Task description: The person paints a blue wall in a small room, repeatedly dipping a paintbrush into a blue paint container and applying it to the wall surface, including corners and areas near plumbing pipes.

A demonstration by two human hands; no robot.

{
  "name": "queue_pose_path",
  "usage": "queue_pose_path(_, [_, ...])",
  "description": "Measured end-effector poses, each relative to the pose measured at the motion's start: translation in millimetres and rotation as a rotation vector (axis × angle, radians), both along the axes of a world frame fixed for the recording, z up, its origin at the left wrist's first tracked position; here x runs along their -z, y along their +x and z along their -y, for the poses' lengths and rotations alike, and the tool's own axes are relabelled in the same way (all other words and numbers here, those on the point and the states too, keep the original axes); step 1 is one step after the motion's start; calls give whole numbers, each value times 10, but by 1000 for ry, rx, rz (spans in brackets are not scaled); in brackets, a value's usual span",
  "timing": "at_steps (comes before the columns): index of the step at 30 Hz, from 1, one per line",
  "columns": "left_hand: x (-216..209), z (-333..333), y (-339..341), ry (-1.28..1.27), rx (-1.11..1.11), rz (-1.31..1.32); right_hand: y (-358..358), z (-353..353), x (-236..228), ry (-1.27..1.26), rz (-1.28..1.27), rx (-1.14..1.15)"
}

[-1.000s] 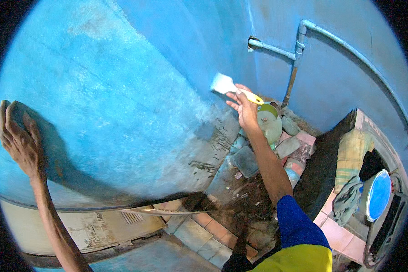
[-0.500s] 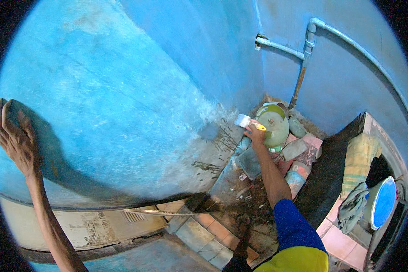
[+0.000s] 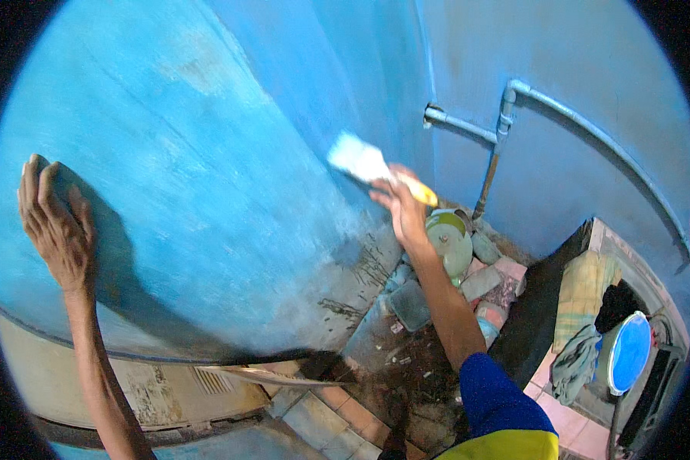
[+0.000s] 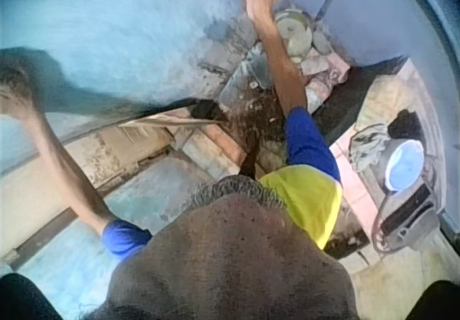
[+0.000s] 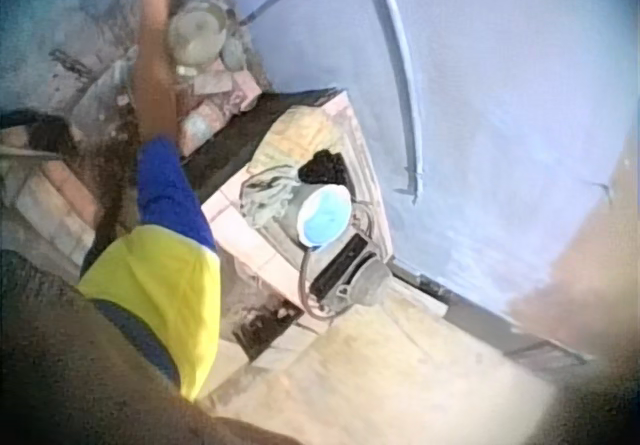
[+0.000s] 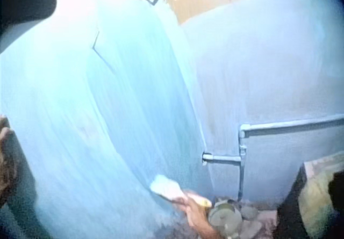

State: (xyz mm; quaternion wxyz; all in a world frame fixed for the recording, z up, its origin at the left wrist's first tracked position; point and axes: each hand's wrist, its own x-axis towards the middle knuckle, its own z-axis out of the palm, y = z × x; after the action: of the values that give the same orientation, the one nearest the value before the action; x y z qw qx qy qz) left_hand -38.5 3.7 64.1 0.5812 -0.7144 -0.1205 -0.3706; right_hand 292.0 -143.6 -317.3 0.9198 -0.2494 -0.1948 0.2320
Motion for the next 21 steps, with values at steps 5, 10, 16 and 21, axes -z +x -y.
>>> queue_pose_path(5, [-8, 85, 95, -10, 2, 55, 129, 292, 1420, -517, -224, 93])
queue_pose_path(10, [14, 104, 64, -59, 22, 50, 425, 3, 333, -495, -43, 177])
queue_pose_path(16, [2, 138, 107, -125, 51, 93, 770, -139, -2332, -282, 372, 376])
queue_pose_path(21, [-26, 153, 98, -137, 25, 95, 811, -153, -4298, 92, 547, 391])
